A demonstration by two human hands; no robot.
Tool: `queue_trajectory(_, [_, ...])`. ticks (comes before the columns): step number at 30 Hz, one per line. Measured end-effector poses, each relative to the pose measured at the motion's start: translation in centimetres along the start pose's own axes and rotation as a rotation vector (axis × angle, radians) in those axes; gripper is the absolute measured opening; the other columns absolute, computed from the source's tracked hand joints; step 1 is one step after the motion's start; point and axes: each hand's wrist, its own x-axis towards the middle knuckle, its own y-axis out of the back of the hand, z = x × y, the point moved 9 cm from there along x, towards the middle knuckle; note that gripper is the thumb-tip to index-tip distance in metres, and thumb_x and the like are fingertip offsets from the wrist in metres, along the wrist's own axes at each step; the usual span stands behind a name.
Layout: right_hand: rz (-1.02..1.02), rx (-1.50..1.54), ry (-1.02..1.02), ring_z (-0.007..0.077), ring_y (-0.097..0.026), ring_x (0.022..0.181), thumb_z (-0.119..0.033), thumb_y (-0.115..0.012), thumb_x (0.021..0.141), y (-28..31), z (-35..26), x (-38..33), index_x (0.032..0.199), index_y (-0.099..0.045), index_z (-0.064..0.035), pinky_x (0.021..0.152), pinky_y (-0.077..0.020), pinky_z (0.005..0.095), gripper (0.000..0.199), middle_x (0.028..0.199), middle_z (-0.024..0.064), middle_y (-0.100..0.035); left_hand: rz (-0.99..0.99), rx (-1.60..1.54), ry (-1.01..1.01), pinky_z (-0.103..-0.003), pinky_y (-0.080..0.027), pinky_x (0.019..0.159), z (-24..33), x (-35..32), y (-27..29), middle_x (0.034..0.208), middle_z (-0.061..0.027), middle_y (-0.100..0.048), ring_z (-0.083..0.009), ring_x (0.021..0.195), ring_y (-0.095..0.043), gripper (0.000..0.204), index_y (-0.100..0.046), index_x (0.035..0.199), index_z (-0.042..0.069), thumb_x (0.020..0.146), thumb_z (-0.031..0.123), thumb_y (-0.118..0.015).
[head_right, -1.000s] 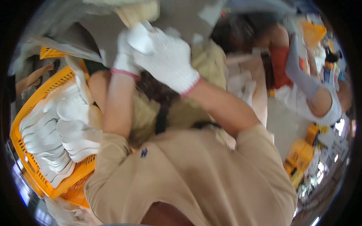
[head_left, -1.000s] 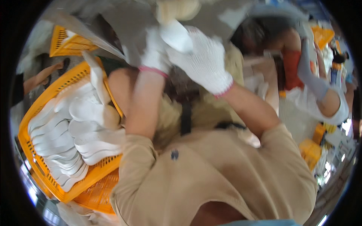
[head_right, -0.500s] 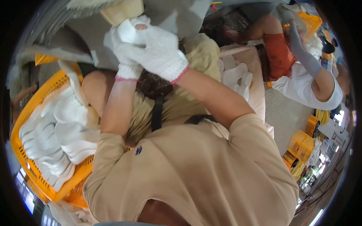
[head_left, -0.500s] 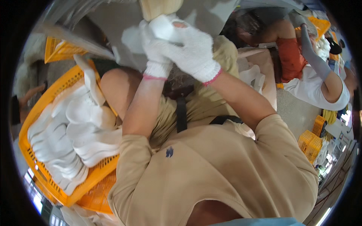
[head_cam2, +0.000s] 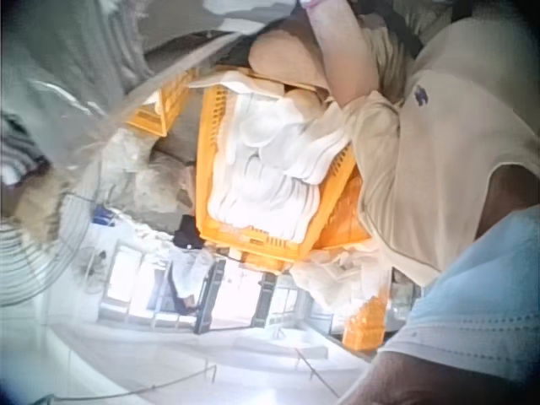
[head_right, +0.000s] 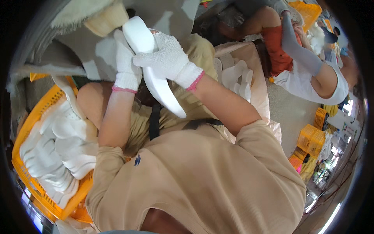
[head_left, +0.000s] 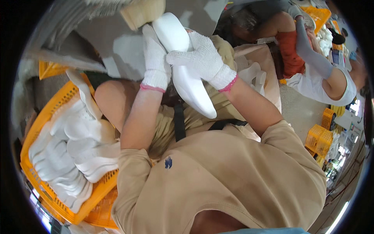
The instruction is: The person repeatedly rubs white shoe parts against a rotating buffing wheel and then places them into an orange basket. The task is performed one at a time with both hands, and the person remains seated on the floor throughout.
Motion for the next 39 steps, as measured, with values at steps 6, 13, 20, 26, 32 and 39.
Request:
queue_trajectory(6, [0.068,-0.137,0.055,0.0315,-0.074,0.086,-0.037,-0.079,0.072,7.2,-1.8,4.8,0.113,-0.072,-0.0042,0.081,-0.0574,0.0387,0.053,0.095,0.0169,-0.076,-0.336,-0.109,-0.036,-0.044,-0.04,0.118,-1.8,-0.1,-8.5,0.144,-0.0093,-0.059,-0.0267,0.134,-0.053,0.056,-0.048,0.15,0.005,0.111,0.046,-0.048])
queue_trajectory(13, [-0.012,-0.345,-0.074,0.0361,-0.073,0.091,-0.038,-0.078,0.074,9.1,-1.6,12.1,0.103,-0.075,-0.0042,0.082,-0.0578,0.0412,0.044,0.098,0.0202,-0.075,-0.068,-0.191,0.055,-0.038,-0.052,0.101,-2.1,5.2,-9.8,0.124,-0.0075,-0.066,-0.0215,0.112,-0.063,0.046,-0.061,0.134,0.004,0.107,0.041,-0.06])
queue_trajectory(20, [0.041,-0.191,0.208,0.0408,-0.071,0.089,-0.038,-0.073,0.073,8.6,-3.2,7.8,0.1,-0.073,-0.006,0.08,-0.0575,0.0435,0.042,0.091,0.0196,-0.074,-0.083,-0.148,0.056,-0.041,-0.045,0.112,-2.0,2.9,-8.5,0.137,-0.01,-0.063,-0.0244,0.126,-0.058,0.049,-0.054,0.143,0.002,0.109,0.037,-0.056])
queue_trajectory(26, [0.031,-0.262,0.198,0.0413,-0.07,0.088,-0.04,-0.07,0.074,9.2,-4.6,8.4,0.097,-0.073,-0.0061,0.081,-0.0565,0.0468,0.041,0.091,0.0206,-0.073,-0.269,-0.117,-0.043,-0.042,-0.045,0.112,-0.7,3.1,-9.9,0.138,-0.0122,-0.062,-0.0242,0.128,-0.058,0.046,-0.052,0.144,0.0,0.112,0.032,-0.051])
queue_trajectory(32, [0.069,-0.287,0.151,0.0406,-0.07,0.093,-0.04,-0.073,0.072,8.9,-2.5,6.8,0.1,-0.071,-0.007,0.082,-0.0562,0.0455,0.043,0.093,0.021,-0.072,-0.241,-0.066,0.008,-0.041,-0.043,0.113,-1.5,2.9,-9.1,0.141,-0.0125,-0.06,-0.0261,0.128,-0.057,0.046,-0.048,0.147,0.0,0.112,0.03,-0.049])
queue_trajectory(39, [0.126,-0.047,0.2,0.0218,-0.069,0.1,-0.043,-0.085,0.079,11.6,-0.4,3.2,0.127,-0.065,-0.0049,0.094,-0.0531,0.0349,0.064,0.111,0.0116,-0.072,-0.288,0.22,-0.322,-0.035,-0.053,0.099,2.7,-1.6,-12.8,0.133,-0.0139,-0.063,-0.0227,0.116,-0.063,0.055,-0.054,0.141,-0.004,0.1,0.026,-0.073])
